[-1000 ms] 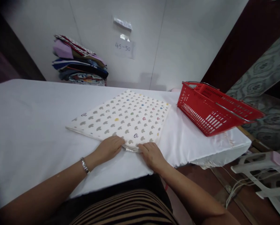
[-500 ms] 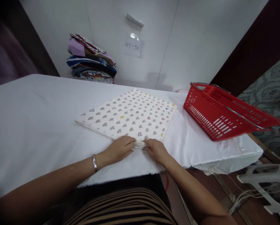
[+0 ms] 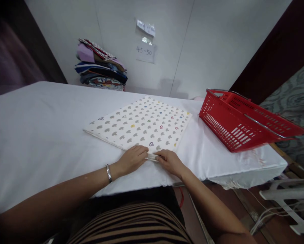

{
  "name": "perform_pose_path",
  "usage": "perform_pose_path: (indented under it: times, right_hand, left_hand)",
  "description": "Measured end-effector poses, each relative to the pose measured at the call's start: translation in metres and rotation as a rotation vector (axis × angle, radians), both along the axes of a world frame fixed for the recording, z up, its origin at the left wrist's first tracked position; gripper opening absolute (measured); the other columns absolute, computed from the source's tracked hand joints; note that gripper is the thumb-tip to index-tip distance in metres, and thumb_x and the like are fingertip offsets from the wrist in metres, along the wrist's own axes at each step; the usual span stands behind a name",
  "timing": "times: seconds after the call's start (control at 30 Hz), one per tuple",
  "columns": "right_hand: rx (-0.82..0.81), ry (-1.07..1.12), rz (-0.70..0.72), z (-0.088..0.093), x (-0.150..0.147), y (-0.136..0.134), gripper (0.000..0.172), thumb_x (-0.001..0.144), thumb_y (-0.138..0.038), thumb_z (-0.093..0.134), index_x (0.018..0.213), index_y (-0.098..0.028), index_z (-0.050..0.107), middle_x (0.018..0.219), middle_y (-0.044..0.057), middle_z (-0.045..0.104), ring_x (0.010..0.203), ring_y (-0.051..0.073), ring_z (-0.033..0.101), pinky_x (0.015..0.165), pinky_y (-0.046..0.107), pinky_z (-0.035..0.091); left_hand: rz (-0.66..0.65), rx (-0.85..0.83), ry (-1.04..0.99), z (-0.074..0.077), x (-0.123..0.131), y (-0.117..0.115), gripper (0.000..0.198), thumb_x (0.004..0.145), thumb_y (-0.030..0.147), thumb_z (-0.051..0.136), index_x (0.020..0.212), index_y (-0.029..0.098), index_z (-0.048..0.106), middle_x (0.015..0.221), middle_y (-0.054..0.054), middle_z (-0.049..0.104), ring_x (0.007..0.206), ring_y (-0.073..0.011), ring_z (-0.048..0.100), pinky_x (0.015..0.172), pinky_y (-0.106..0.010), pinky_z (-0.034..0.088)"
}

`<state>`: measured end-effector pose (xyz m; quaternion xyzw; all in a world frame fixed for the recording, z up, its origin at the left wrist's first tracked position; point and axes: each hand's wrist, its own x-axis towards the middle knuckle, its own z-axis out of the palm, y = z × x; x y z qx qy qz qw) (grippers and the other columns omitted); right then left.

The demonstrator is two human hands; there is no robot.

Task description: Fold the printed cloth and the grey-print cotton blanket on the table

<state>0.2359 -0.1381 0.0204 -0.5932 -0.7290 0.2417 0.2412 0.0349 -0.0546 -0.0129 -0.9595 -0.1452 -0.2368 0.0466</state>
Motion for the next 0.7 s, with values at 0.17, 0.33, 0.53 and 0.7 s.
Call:
perform_pose_path:
  times: [0.17, 0.33, 0.53, 0.7]
  right_hand:
    - [0.001, -0.046, -0.045, -0.0020, -0.0016, 0.0025, 0.022, 0.086, -0.022, 0.048, 0.096, -0.022, 0.067, 0.088, 0.002, 0.068, 0.080, 0.016, 0.059, 0.071, 0.028, 0.043]
    - [0.021, 0.017, -0.016, -0.0035, -0.0009, 0.0033, 0.022, 0.087, -0.023, 0.046, 0.091, -0.021, 0.067, 0.087, 0.002, 0.068, 0.078, 0.016, 0.059, 0.071, 0.027, 0.044]
    - [0.035, 0.044, -0.011, -0.0052, 0.0007, 0.0040, 0.020, 0.086, -0.022, 0.047, 0.088, -0.020, 0.066, 0.083, 0.002, 0.068, 0.076, 0.015, 0.059, 0.069, 0.026, 0.044]
    - [0.095, -0.003, -0.016, -0.0082, -0.0022, 0.0021, 0.019, 0.087, -0.019, 0.046, 0.089, -0.020, 0.065, 0.084, 0.002, 0.067, 0.078, 0.015, 0.058, 0.072, 0.027, 0.043]
  left_hand:
    - [-0.005, -0.018, 0.016, 0.0006, 0.0023, -0.0015, 0.012, 0.089, 0.014, 0.041, 0.085, 0.015, 0.052, 0.100, -0.006, 0.056, 0.092, -0.0184, 0.049, 0.077, -0.033, 0.039]
    - [-0.051, -0.025, 0.028, 0.0018, 0.0023, -0.0056, 0.022, 0.091, 0.013, 0.034, 0.081, 0.016, 0.054, 0.097, -0.006, 0.056, 0.090, -0.0180, 0.048, 0.077, -0.034, 0.039]
    - [-0.109, -0.042, -0.002, 0.0051, -0.0010, -0.0088, 0.027, 0.093, 0.014, 0.033, 0.077, 0.016, 0.054, 0.098, -0.005, 0.057, 0.090, -0.0167, 0.048, 0.079, -0.033, 0.039]
    - [-0.105, -0.078, -0.052, 0.0048, -0.0013, -0.0092, 0.024, 0.090, 0.011, 0.033, 0.078, 0.015, 0.054, 0.107, -0.006, 0.057, 0.099, -0.0170, 0.048, 0.084, -0.034, 0.039]
